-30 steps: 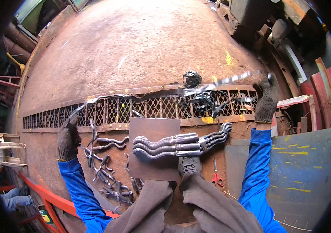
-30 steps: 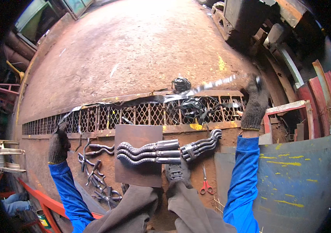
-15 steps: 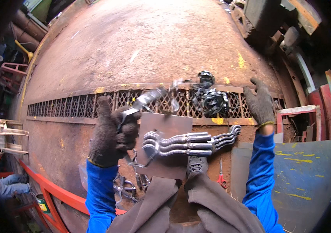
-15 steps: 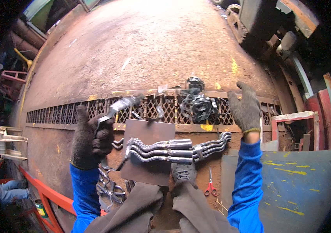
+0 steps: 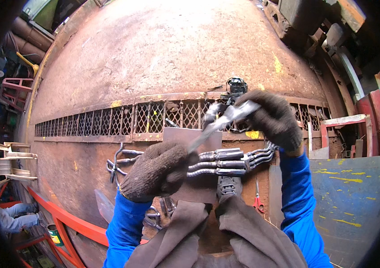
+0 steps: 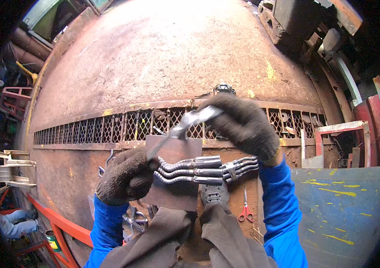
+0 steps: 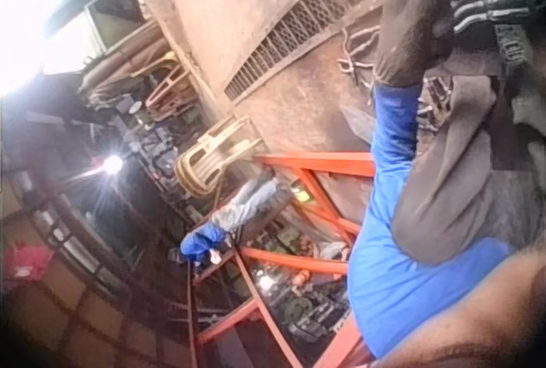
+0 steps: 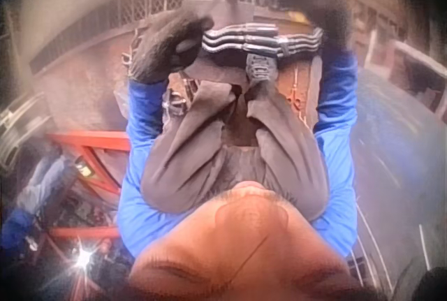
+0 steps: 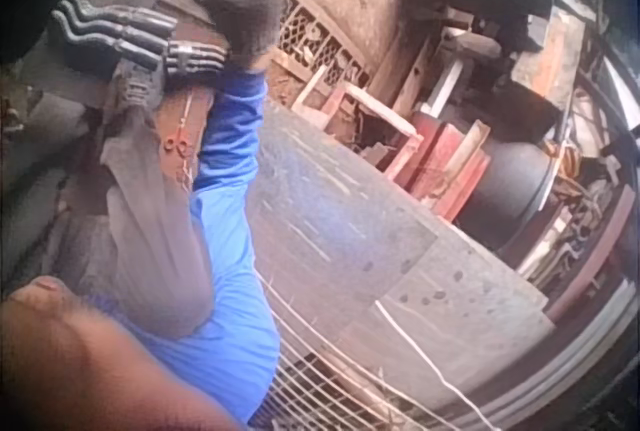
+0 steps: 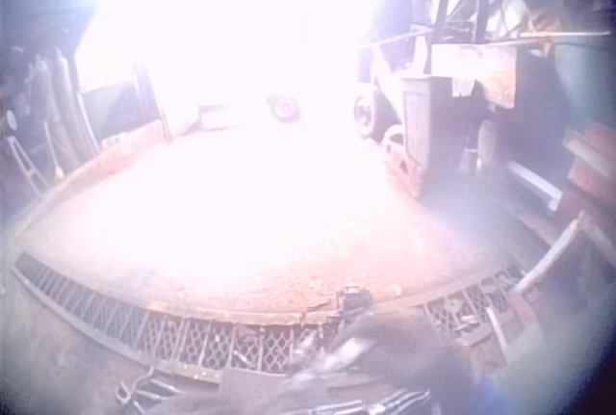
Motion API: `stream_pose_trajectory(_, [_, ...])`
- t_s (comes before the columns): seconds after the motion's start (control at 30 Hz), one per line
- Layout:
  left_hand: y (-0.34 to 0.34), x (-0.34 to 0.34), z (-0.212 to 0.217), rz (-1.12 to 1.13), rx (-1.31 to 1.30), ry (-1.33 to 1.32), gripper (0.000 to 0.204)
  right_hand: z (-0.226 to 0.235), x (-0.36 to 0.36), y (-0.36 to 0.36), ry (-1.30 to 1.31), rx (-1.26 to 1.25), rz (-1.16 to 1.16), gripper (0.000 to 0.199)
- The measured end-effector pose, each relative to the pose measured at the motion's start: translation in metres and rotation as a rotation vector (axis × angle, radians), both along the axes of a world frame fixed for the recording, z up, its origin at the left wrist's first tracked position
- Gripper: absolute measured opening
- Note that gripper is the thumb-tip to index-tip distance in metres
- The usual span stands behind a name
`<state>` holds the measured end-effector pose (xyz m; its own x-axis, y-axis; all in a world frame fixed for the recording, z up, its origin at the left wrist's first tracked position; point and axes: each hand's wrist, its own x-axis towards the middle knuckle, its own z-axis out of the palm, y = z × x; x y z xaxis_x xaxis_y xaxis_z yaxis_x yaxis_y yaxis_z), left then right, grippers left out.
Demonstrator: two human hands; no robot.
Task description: The person gathers several curved metal rods on a metal plate, aligns them, and uses a strap and scissors to bundle them together. The person then picks up the bundled rods and places them on the plate.
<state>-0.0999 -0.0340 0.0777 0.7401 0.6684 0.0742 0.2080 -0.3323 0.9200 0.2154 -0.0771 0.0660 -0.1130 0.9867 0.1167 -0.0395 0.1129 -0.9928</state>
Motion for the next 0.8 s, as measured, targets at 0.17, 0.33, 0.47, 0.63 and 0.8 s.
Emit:
stream_pose_trajectory(0.17, [-0.019,-0.003,0.016,0.193,-1.229,-0.086,0.027,-0.006,0.038,-0.007,-0.264,-0.180,-0.403,0.027])
stream_pose_trajectory(0.33, [-0.036,0.024,0.002,0.136,-1.223,-0.017,0.030,-0.047,0.053,-0.011,-0.553,-0.156,-0.697,0.029])
stream_pose_trajectory(0.47, [-0.044,0.041,-0.014,0.125,-1.305,-0.069,0.031,-0.080,0.072,-0.010,-0.706,-0.139,-0.639,0.026])
stream_pose_trajectory(0.63, [-0.053,0.046,-0.026,0.099,-1.157,-0.081,0.031,-0.121,0.067,-0.025,-0.928,-0.093,-0.492,0.028])
stream_pose_trajectory(0.8, [-0.058,0.040,-0.033,0.090,-1.061,-0.009,0.031,-0.181,0.029,-0.048,-0.762,-0.173,-0.445,0.028])
